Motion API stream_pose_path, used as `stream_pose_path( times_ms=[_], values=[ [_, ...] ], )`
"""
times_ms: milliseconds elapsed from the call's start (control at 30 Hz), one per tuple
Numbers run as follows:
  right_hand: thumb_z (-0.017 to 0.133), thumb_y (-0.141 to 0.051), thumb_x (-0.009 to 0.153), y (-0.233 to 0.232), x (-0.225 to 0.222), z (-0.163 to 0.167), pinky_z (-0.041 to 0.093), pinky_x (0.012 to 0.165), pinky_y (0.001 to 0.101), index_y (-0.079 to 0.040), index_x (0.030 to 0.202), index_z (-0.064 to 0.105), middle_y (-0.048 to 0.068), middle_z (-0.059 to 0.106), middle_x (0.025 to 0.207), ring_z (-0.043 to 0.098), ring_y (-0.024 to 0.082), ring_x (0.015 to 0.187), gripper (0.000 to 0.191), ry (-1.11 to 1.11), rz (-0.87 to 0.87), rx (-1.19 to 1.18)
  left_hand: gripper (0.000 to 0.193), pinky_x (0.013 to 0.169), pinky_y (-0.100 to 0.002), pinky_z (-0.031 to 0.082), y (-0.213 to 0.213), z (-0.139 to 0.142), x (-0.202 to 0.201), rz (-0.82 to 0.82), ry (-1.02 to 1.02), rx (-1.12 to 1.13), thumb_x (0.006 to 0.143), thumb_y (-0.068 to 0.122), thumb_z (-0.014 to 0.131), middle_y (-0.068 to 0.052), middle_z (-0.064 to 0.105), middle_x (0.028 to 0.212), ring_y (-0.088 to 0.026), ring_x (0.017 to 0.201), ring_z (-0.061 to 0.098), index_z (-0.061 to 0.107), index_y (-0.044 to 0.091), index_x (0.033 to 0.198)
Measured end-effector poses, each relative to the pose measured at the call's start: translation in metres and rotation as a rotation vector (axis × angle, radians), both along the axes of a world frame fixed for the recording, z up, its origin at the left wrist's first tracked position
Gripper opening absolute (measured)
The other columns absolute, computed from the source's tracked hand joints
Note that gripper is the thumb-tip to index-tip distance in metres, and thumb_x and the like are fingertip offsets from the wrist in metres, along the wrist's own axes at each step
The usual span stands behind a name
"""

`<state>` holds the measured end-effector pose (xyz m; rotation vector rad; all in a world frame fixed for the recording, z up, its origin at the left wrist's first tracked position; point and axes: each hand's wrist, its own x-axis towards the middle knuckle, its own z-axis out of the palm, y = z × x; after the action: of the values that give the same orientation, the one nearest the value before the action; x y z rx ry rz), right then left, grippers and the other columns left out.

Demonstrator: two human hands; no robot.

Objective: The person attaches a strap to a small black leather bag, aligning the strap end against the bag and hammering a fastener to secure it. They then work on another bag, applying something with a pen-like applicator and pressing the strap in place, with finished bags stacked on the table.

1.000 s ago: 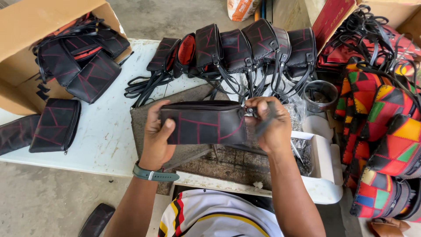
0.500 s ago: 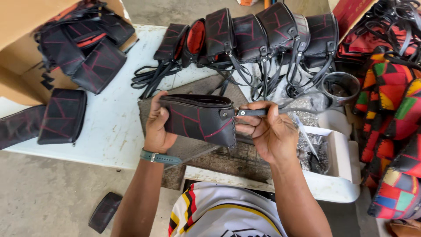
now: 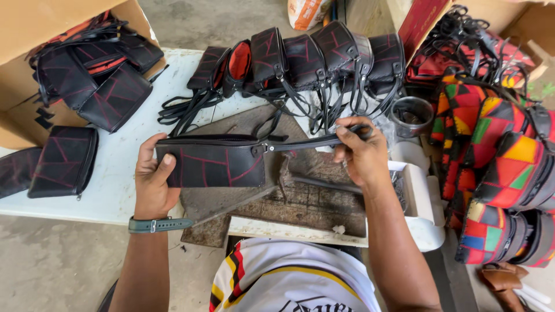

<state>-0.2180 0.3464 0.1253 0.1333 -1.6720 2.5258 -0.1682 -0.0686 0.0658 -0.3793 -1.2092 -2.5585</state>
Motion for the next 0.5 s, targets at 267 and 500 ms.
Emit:
stream_pose_path(
  times_ms=[267, 500],
  values=[
    [0.074, -0.003, 0.093, 0.002, -0.004, -0.008, 0.048, 0.042, 0.0284, -0.004, 0.100, 0.065, 0.008, 0.064, 0.080, 0.057, 0.013, 0.048, 0.012, -0.060, -0.010, -0.077, 0.046, 0.091, -0.034, 0.060, 0.001, -0.007, 0.002, 0.017, -0.023, 0.036, 0.101, 0.004, 0.070, -0.010, 0.073, 0.116, -0.017, 0.103, 0.071, 0.053, 0.002, 0.144],
    [0.081, -0.006, 0.090, 0.024, 0.017, -0.016, 0.054, 0.055, 0.0302, -0.003, 0.092, 0.068, 0.011, 0.069, 0.076, 0.067, 0.018, 0.063, 0.014, 0.243, 0.062, 0.388, 0.050, 0.093, -0.034, 0.059, -0.011, -0.004, 0.016, 0.005, -0.003, 0.018, 0.100, 0.005, 0.072, -0.012, 0.072, 0.117, -0.018, 0.103, 0.071, 0.050, 0.001, 0.146]
  ],
)
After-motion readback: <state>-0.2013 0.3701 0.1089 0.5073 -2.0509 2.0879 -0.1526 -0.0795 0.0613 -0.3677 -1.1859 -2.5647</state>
